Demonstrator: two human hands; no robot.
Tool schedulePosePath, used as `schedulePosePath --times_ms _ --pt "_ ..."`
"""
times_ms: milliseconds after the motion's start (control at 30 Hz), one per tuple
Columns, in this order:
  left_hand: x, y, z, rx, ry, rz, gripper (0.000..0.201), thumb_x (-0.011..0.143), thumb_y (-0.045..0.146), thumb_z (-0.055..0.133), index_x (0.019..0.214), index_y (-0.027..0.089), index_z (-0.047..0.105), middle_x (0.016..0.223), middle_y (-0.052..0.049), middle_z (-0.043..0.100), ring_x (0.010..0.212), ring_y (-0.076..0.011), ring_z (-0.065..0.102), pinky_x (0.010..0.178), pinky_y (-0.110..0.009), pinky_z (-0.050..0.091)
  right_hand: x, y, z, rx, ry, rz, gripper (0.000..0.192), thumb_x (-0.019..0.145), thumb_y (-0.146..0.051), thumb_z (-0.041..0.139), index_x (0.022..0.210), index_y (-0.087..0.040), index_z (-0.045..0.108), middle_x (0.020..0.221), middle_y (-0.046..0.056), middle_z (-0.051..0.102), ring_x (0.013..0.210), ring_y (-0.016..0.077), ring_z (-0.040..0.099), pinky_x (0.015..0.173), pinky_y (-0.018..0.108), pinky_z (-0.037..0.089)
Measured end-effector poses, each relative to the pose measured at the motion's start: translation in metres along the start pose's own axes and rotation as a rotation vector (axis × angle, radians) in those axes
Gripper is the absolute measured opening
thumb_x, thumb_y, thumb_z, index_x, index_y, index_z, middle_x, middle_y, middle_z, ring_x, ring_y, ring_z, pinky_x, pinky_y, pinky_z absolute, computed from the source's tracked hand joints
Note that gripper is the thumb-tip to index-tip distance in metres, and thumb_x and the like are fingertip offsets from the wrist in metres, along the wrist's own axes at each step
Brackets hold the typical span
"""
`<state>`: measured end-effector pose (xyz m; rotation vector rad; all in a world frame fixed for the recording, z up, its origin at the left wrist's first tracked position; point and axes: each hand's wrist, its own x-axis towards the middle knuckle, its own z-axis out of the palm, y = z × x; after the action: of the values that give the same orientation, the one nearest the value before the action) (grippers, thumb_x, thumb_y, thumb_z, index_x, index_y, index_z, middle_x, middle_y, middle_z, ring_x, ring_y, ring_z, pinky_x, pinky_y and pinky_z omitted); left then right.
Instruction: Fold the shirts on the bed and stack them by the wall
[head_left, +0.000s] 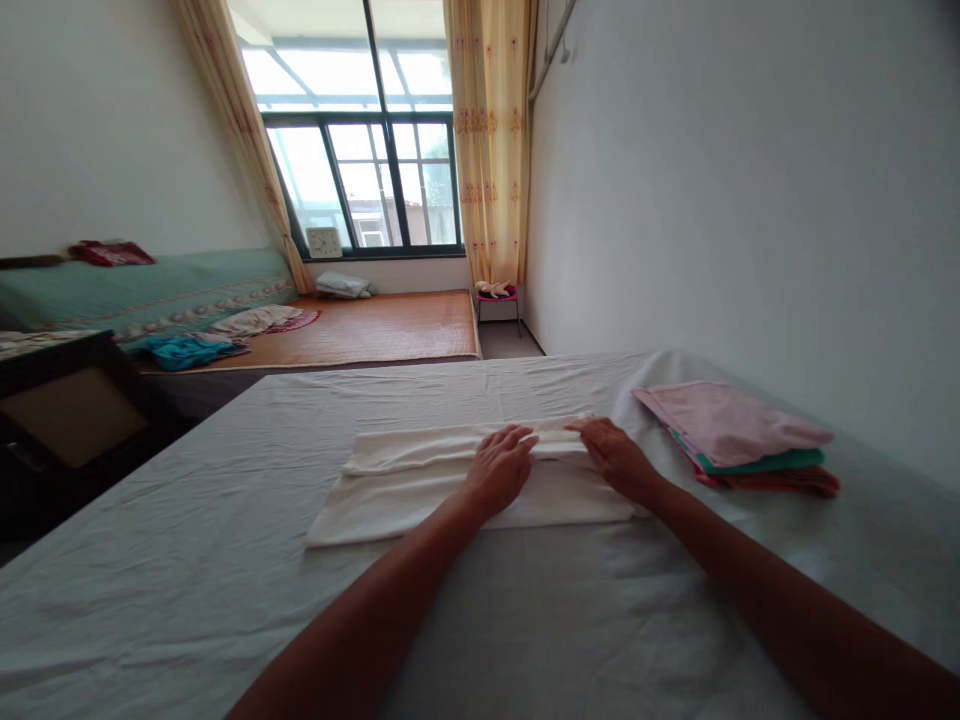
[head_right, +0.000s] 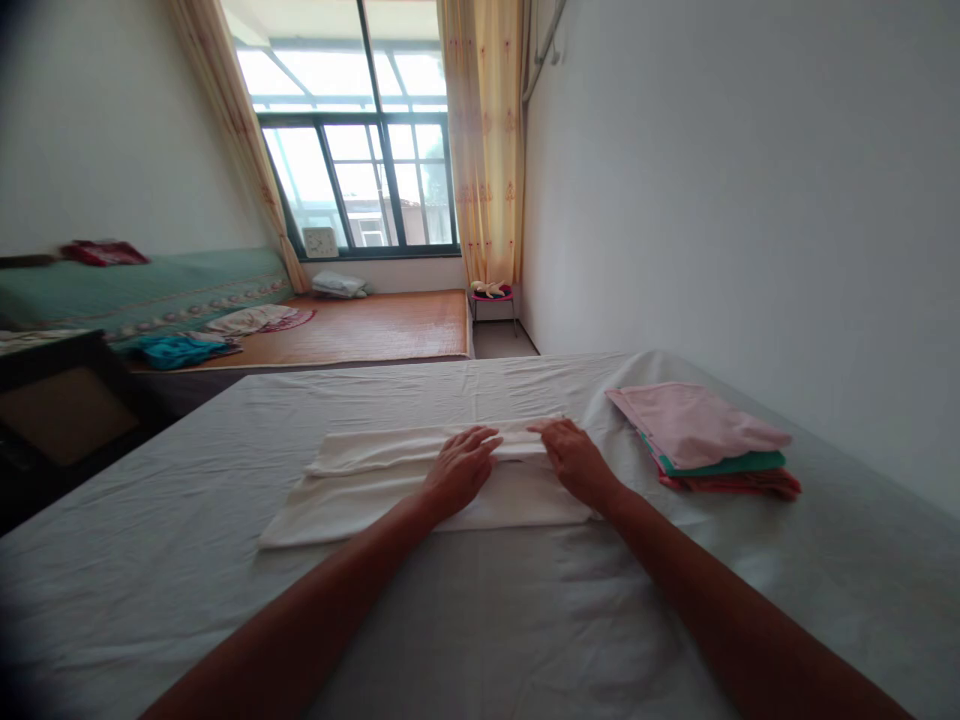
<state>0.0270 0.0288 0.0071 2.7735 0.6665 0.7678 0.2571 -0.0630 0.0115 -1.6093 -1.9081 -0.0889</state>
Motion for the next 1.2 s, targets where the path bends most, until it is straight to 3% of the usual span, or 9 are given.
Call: schedulePosePath --times_ms 100,233,367,467,633,767,900,1033,1200 --pt "-0.007 -0.001 0.003 -0.006 -0.167 0.044 0.045 0.092 0.039 0.042 0.135 0.03 0.046 0.141 -0.006 0.046 0.133 -0.0248 0.036 0.11 -0.047 0.026 -0.009 -0.012 0.013 -0.038 -0.306 -0.093 0.052 0.093 -0.046 0.038 0.142 -0.028 0.039 0.145 0.004 0.043 0.135 0.0239 0.034 0.112 0.045 0.026" --pt "-0.014 -0.009 0.0 0.007 -0.182 0.041 0.038 0.096 0.038 0.034 0.127 0.033 0.055 0.137 -0.002 0.051 0.131 -0.0225 0.039 0.109 -0.044 0.027 -0.02 -0.001 0.014 -0.044 -0.44 -0.048 0.053 0.095 -0.051 0.029 0.143 -0.029 0.036 0.149 0.002 0.035 0.139 0.0213 0.027 0.114 0.043 0.021" --pt "-0.018 -0.01 -0.002 -0.01 -0.139 0.026 0.038 0.096 0.039 0.032 0.119 0.032 0.061 0.133 -0.001 0.055 0.13 -0.02 0.041 0.108 -0.04 0.03 -0.026 0.017 0.01 -0.056 -0.372 -0.014 0.053 0.095 -0.05 0.029 0.141 -0.026 0.041 0.147 0.004 0.039 0.137 0.0217 0.031 0.113 0.044 0.024" --pt "-0.018 -0.015 -0.001 -0.027 -0.118 -0.015 0.041 0.097 0.04 0.031 0.128 0.028 0.054 0.137 -0.004 0.051 0.13 -0.0197 0.041 0.109 -0.037 0.031 -0.03 0.024 0.014 -0.07 -0.335 -0.02 0.053 0.095 -0.05 0.031 0.141 -0.028 0.041 0.146 0.004 0.04 0.137 0.0222 0.032 0.113 0.045 0.026" --pt "-0.02 -0.049 -0.021 0.12 -0.169 -0.387 0.05 0.095 0.041 0.031 0.136 0.015 0.045 0.148 -0.016 0.034 0.137 -0.0274 0.03 0.112 -0.044 0.023 -0.034 0.033 0.023 -0.076 -0.319 -0.058 0.052 0.095 -0.048 0.031 0.142 -0.028 0.039 0.147 0.003 0.038 0.137 0.022 0.031 0.113 0.046 0.026" --pt "-0.047 -0.08 -0.049 0.252 -0.313 -0.551 0.064 0.093 0.054 0.026 0.143 0.015 0.034 0.152 -0.014 0.026 0.141 -0.0297 0.02 0.112 -0.047 0.02 -0.034 0.036 0.024 -0.098 -0.314 -0.069 0.054 0.094 -0.05 0.03 0.142 -0.027 0.04 0.146 0.004 0.039 0.137 0.0222 0.032 0.113 0.046 0.027" --pt "-0.094 -0.105 -0.074 0.385 -0.309 -0.674 0.067 0.093 0.056 0.02 0.145 0.015 0.03 0.154 -0.011 0.021 0.142 -0.0266 0.016 0.113 -0.044 0.016 -0.034 0.036 0.024 -0.137 -0.339 -0.064 0.057 0.094 -0.052 0.027 0.142 -0.024 0.04 0.147 0.004 0.039 0.138 0.0217 0.03 0.113 0.044 0.026" --pt "-0.128 -0.127 -0.1 0.412 -0.199 -0.841 0.052 0.096 0.042 0.025 0.139 0.018 0.042 0.151 -0.01 0.031 0.139 -0.0247 0.026 0.111 -0.042 0.022 -0.034 0.036 0.024 -0.131 -0.337 -0.054 0.057 0.094 -0.053 0.026 0.141 -0.024 0.042 0.147 0.004 0.039 0.137 0.022 0.031 0.113 0.044 0.026" --pt "-0.128 -0.141 -0.13 0.359 -0.117 -0.924 0.042 0.085 0.03 0.05 0.122 0.013 0.056 0.13 -0.015 0.055 0.124 -0.025 0.047 0.101 -0.034 0.036 -0.034 0.034 0.02 -0.051 -0.272 -0.046 0.055 0.093 -0.051 0.031 0.134 -0.021 0.051 0.142 0.007 0.047 0.133 0.0227 0.038 0.111 0.043 0.03"
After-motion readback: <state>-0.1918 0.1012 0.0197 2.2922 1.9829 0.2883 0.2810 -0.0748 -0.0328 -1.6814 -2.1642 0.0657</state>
